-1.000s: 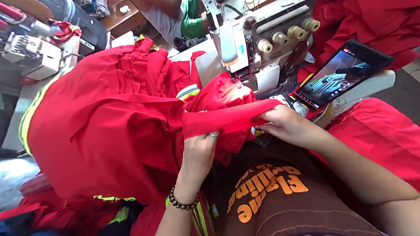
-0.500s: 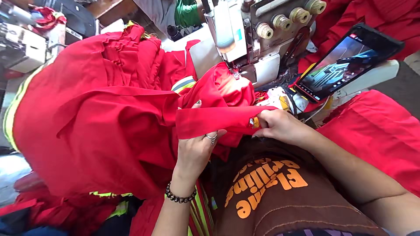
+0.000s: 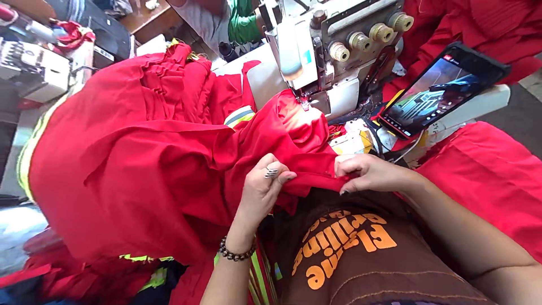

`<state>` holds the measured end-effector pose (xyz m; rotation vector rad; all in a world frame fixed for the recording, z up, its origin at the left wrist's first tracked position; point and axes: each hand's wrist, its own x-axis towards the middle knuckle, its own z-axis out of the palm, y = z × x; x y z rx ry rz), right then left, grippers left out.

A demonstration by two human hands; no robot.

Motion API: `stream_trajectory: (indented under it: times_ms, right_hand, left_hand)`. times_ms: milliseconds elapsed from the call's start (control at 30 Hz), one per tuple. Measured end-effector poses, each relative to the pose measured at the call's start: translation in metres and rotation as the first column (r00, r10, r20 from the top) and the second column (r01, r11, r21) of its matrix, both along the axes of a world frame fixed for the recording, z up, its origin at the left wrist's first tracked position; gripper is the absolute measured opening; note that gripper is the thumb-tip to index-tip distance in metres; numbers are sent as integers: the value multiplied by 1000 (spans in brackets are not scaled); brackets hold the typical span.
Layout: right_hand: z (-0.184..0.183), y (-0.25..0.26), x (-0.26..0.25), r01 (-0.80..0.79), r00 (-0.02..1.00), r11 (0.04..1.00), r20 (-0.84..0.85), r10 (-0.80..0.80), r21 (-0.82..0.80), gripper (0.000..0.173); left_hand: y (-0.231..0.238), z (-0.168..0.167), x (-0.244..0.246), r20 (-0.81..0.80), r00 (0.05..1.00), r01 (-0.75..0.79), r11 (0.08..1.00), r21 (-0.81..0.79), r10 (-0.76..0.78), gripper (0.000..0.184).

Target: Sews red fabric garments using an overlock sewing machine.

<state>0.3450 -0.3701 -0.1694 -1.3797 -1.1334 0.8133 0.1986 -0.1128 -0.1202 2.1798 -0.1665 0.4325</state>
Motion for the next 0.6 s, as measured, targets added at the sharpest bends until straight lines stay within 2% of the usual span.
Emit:
stream_trajectory:
  times_ms: [33, 67, 100, 133, 167, 200, 233, 267, 300, 333, 367, 400, 467, 533, 600]
  right_hand:
    - [-4, -1, 1, 10, 989, 995, -147, 5, 98, 17]
    - [-7, -1, 1, 24, 960, 981, -280, 31, 193, 13]
    - [-10, 0, 1, 49, 916, 963, -397, 63, 266, 10]
    - [-12, 3, 1, 90, 859, 948, -506, 82, 307, 9]
    - [-13, 6, 1, 131, 797, 938, -597, 93, 322, 12]
    - [-13, 10, 2, 180, 739, 936, -670, 74, 302, 13]
    - [-11, 14, 4, 245, 691, 939, -723, 5, 240, 13]
    - [-9, 20, 7, 314, 663, 936, -742, -99, 157, 12]
    - [-7, 26, 12, 389, 656, 917, -724, -211, 85, 10]
    - [-6, 34, 16, 468, 662, 883, -676, -323, 37, 10]
    - [-6, 41, 20, 548, 669, 836, -608, -427, 16, 11]
    - [-6, 49, 25, 615, 671, 788, -540, -509, 21, 12]
    - [-5, 59, 32, 647, 704, 760, -435, -562, 64, 21]
    - [-4, 66, 34, 621, 713, 783, -438, -547, 32, 26]
    - [-5, 66, 31, 600, 688, 799, -488, -537, -33, 21]
  left_hand:
    - [-5, 0, 4, -79, 994, 46, 948, -315, -75, 28]
    - [-12, 2, 9, -155, 977, 20, 793, -609, -144, 27]
    - [-21, 6, 15, -242, 955, -98, 587, -804, -172, 27]
    - [-27, 13, 22, -329, 920, -223, 408, -886, -212, 31]
    - [-30, 20, 31, -387, 882, -302, 308, -902, -269, 37]
    - [-28, 25, 39, -400, 858, -320, 274, -907, -322, 39]
    - [-22, 29, 46, -387, 859, -286, 313, -906, -335, 35]
    - [-14, 32, 54, -362, 886, -222, 418, -881, -291, 28]
    - [-6, 33, 63, -320, 927, -158, 573, -804, -194, 17]
    - [2, 34, 74, -264, 961, -123, 739, -662, -77, 5]
    - [9, 35, 84, -185, 982, -111, 872, -476, 24, 6]
    - [15, 34, 94, -102, 990, -124, 948, -292, 98, 10]
    - [24, 24, 110, 23, 989, -143, 987, -69, 145, 11]
    - [32, 11, 120, 28, 987, -157, 987, 30, 156, 8]
    - [36, 2, 123, 0, 982, -190, 977, 96, 191, 10]
